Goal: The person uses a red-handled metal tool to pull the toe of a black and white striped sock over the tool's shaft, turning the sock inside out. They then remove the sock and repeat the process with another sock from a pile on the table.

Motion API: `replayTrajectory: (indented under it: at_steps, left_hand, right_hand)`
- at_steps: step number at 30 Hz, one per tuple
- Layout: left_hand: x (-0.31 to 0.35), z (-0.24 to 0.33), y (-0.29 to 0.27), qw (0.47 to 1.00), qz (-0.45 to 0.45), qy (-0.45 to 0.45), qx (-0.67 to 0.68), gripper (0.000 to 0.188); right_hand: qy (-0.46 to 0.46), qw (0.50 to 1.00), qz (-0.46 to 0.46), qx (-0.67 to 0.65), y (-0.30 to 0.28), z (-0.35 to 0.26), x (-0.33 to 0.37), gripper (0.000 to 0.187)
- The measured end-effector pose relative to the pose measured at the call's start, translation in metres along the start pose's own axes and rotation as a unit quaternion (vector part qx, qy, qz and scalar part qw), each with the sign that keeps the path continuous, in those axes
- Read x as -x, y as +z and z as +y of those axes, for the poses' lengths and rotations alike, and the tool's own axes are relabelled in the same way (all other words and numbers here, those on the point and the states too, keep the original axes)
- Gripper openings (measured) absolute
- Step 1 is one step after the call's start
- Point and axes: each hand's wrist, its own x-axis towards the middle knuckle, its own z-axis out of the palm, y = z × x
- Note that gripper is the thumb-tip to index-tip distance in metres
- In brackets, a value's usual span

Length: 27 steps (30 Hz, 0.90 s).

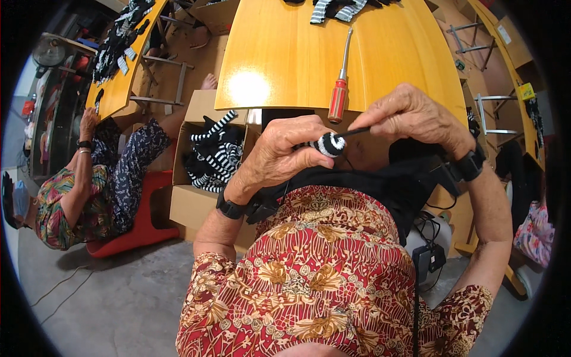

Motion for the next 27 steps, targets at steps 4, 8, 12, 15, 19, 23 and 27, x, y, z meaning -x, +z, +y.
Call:
replayTrajectory:
  at_steps: [4, 8, 12, 15, 19, 23, 27]
  left_hand:
    - [-0.002, 0.007, 0.001, 0.999, -0.026, -0.033, 0.014, 0.032]
    - [0.001, 0.010, 0.011, 0.990, 0.131, -0.047, -0.020, 0.031]
    - [-0.004, 0.007, 0.011, 0.978, 0.160, 0.079, -0.105, 0.029]
    - [0.000, 0.011, 0.007, 0.994, 0.103, 0.012, -0.025, 0.028]
    - [0.005, 0.005, 0.009, 0.966, 0.050, -0.075, 0.242, 0.029]
    - [0.001, -0.004, 0.022, 0.930, 0.033, -0.066, 0.361, 0.029]
    - [0.003, -0.007, 0.013, 0.913, 0.079, -0.071, 0.393, 0.029]
  right_hand:
    - [0.022, 0.995, 0.013, -0.094, 0.016, 0.012, 0.013, 0.026]
    - [-0.061, 0.982, 0.165, 0.071, 0.028, 0.002, 0.025, 0.031]
    - [-0.130, 0.920, 0.193, 0.317, 0.032, -0.032, 0.038, 0.036]
    - [-0.087, 0.880, 0.175, 0.432, 0.032, -0.056, 0.047, 0.037]
    - [-0.120, 0.949, 0.132, 0.261, 0.024, -0.053, 0.044, 0.033]
    - [-0.104, 0.975, 0.135, 0.143, 0.031, -0.039, 0.032, 0.028]
    - [-0.117, 0.958, 0.184, 0.189, 0.029, -0.040, 0.040, 0.032]
